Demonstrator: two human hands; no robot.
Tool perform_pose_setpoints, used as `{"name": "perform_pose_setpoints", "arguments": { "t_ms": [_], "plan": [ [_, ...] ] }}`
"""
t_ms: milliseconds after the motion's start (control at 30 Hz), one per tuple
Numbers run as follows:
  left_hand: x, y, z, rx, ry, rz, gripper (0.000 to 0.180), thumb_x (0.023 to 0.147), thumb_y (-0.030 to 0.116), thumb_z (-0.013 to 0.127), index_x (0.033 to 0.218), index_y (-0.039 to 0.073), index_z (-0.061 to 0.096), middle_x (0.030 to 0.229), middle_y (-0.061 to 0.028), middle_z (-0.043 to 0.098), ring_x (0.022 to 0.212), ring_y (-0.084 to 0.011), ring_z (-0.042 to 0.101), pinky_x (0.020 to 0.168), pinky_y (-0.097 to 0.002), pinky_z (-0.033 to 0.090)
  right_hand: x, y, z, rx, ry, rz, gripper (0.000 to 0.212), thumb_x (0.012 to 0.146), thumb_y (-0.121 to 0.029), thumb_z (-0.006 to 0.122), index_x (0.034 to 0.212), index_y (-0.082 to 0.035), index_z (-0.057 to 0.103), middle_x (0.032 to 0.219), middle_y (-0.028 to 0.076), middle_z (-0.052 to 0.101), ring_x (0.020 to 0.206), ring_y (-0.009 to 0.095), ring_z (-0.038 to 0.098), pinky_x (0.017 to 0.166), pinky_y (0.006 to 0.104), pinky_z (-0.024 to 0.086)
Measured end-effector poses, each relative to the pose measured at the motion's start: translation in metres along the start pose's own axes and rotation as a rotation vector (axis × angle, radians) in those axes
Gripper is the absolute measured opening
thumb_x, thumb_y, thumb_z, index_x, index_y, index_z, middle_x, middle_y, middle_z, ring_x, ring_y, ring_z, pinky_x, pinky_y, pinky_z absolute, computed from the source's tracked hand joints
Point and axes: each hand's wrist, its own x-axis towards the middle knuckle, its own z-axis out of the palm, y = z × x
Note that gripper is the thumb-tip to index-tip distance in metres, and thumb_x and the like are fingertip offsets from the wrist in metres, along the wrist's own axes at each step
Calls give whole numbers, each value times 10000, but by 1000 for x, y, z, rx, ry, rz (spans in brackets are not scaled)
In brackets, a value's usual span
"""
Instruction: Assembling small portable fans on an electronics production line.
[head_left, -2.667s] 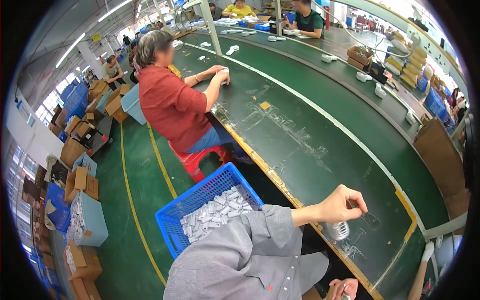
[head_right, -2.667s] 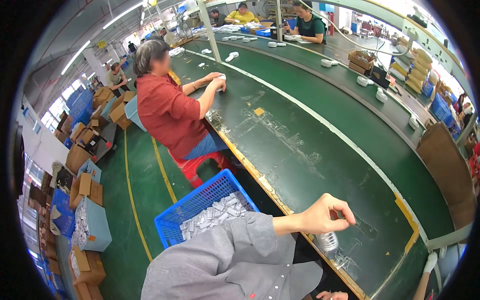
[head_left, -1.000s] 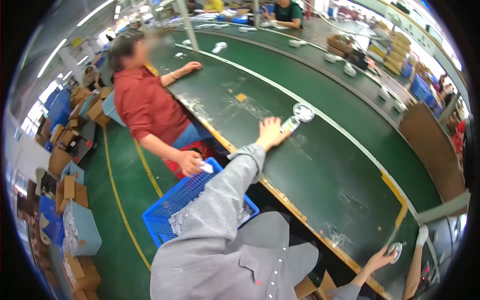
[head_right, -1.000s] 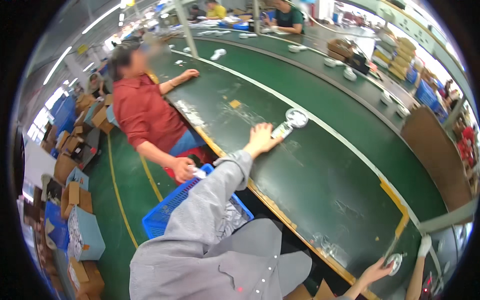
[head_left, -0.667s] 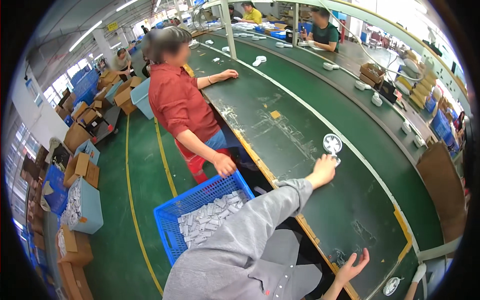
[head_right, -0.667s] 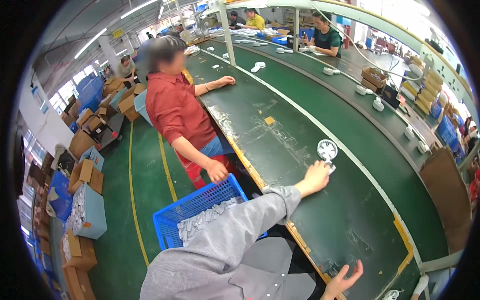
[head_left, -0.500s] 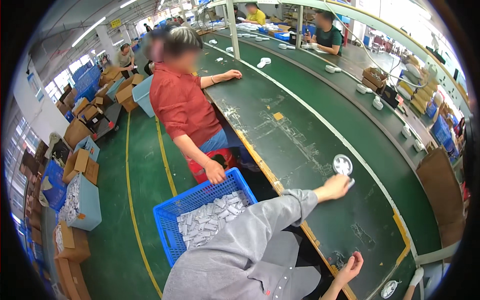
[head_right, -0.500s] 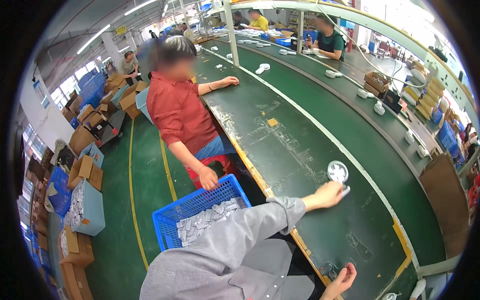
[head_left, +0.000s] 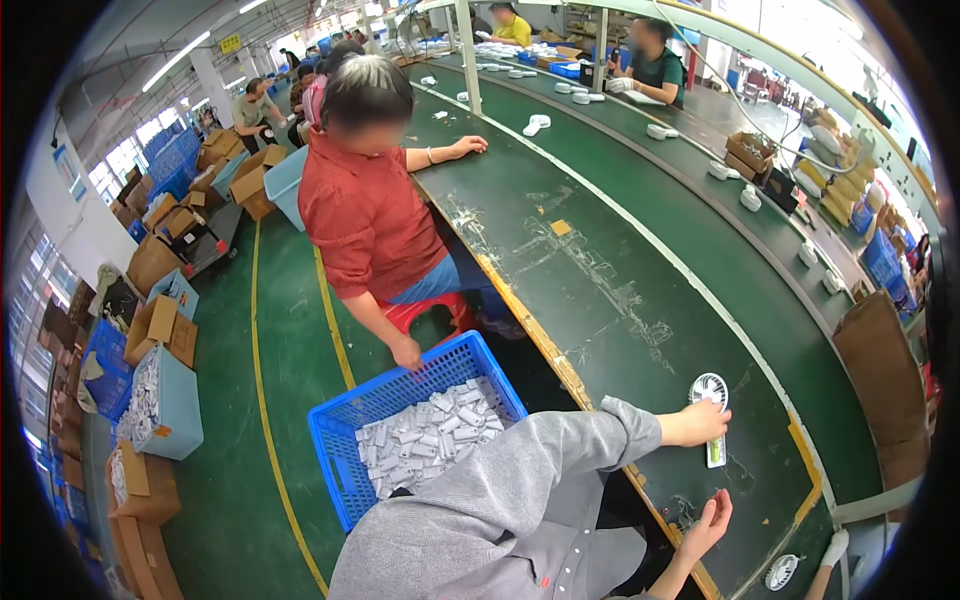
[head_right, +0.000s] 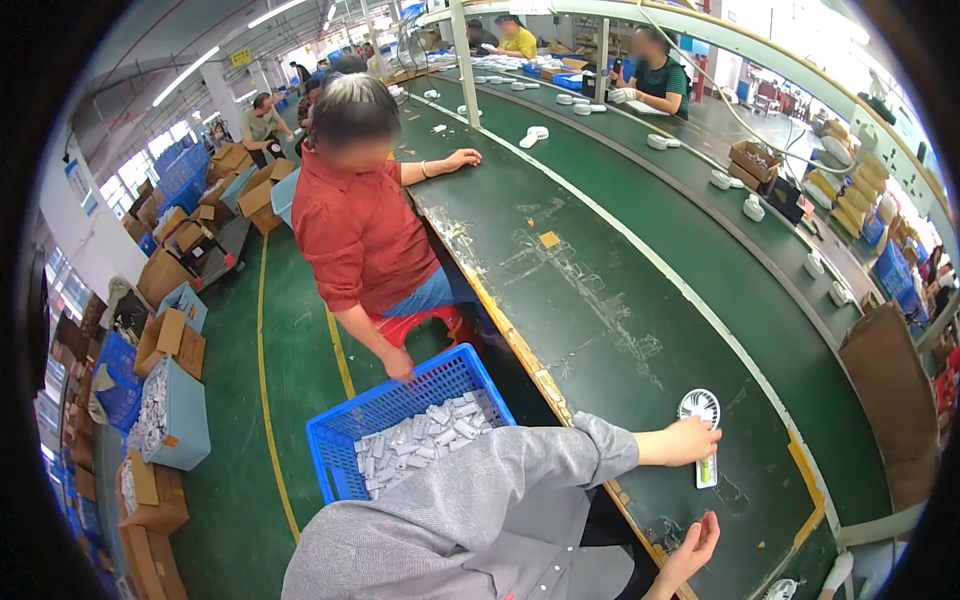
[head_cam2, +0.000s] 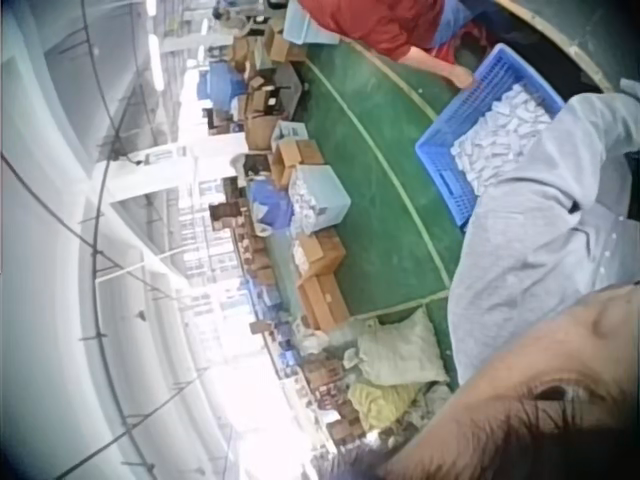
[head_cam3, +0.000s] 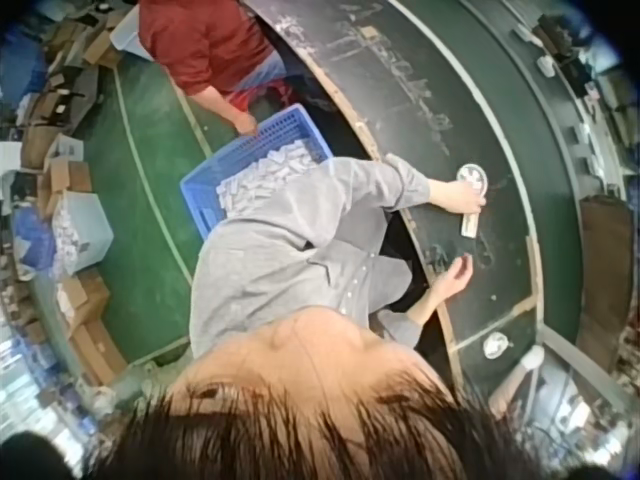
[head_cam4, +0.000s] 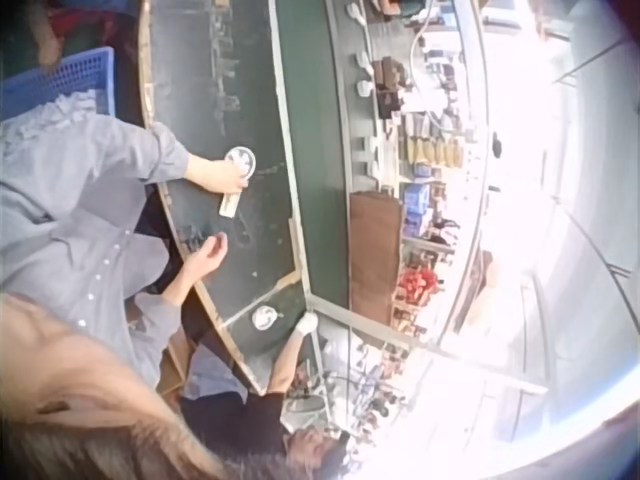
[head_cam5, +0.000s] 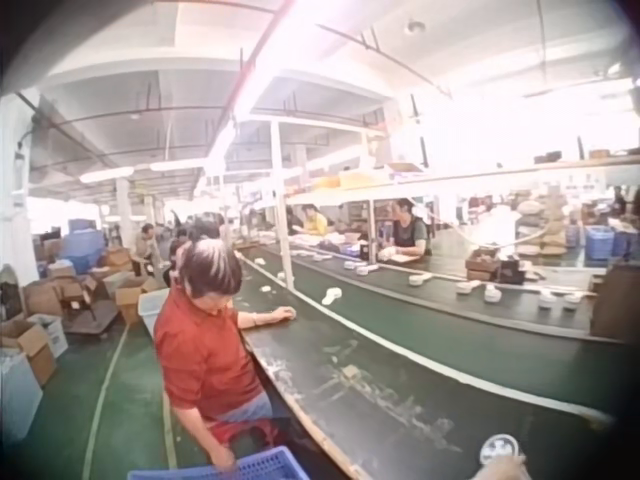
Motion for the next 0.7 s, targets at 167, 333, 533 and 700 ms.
{"name": "perform_pose_setpoints", "arguments": {
  "t_ms": [167,333,533,700],
  "plan": [
    [-3,40,-4,-158,-30,176,137,762,199,681,858,101,678,886,-56,667,905,-238,644,726,-387,512,0,-16,8,-448,7,-189,510,905,-87,600,1376,45,455,1374,202,492,1277,329,478,1101,410,353],
    [-5,76,-21,-218,100,273,177,723,240,698,799,80,686,807,-45,688,876,-239,650,703,-392,486,12,-46,26,-742,65,-484,604,927,-112,608,1463,19,362,1368,185,513,1247,311,504,1072,401,382],
    [-4,76,-68,-235,98,305,199,765,280,679,848,100,659,839,1,663,883,-184,603,718,-345,441,17,-30,3,22,-104,-22,348,962,-126,619,1250,50,539,1117,120,613,970,154,594,820,270,483],
    [-3,76,-103,-268,67,316,187,755,264,689,850,107,655,848,-1,660,874,-175,598,709,-334,432,1,-62,-17,61,-136,2,154,979,-124,581,912,15,577,766,1,604,667,57,536,602,203,403]
  ]
}}
